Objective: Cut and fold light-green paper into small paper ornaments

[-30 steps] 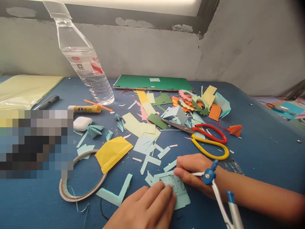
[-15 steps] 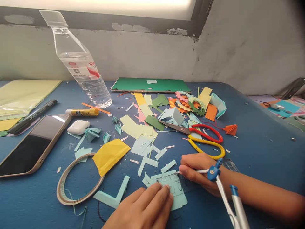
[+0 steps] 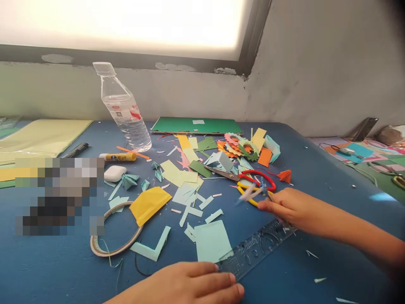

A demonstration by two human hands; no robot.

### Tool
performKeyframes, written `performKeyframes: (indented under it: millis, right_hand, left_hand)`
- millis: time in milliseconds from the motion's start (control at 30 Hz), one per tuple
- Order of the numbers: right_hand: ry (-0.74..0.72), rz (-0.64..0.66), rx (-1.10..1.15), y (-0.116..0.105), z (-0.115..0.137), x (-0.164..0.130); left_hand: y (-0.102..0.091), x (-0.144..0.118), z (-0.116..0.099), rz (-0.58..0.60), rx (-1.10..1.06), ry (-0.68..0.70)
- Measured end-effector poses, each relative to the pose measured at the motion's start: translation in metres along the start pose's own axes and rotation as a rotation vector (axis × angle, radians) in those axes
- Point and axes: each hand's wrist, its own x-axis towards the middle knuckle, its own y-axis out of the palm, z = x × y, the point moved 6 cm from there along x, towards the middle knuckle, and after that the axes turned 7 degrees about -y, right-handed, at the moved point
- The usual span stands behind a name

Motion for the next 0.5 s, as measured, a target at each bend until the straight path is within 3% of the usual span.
performKeyframes:
  millis: [67,100,167,233,367,500]
  right_hand:
    - [0.034,0.044,-0.015,0.004,-0.004,-0.003]
    - [0.044,0.038,0.001,0.005,-0.005,-0.003]
    - [0.066,0.006,0.047,0.009,-0.005,0.0]
    - [0.07,-0.003,0.074,0.014,-0.003,0.003]
    - [0.066,-0.021,0.018,0.013,0.001,0.006]
    - [0.07,-0.221,-0.162,-0.007,0.007,-0.007]
  left_hand:
    - [-0.007,0.003,0.008,-0.074,0.05,-0.09]
    - [-0.016,0.003,0.016,-0.197,0.094,-0.22]
    - [-0.01,0.002,0.044,-0.007,0.119,-0.635]
    - [-0.004,0.0,0.057,0.198,0.034,-0.883]
    - [-0.006,0.015,0.063,0.355,0.005,-0.954]
    - [-0.006,0.028,0.07,0.539,-0.005,-0.994]
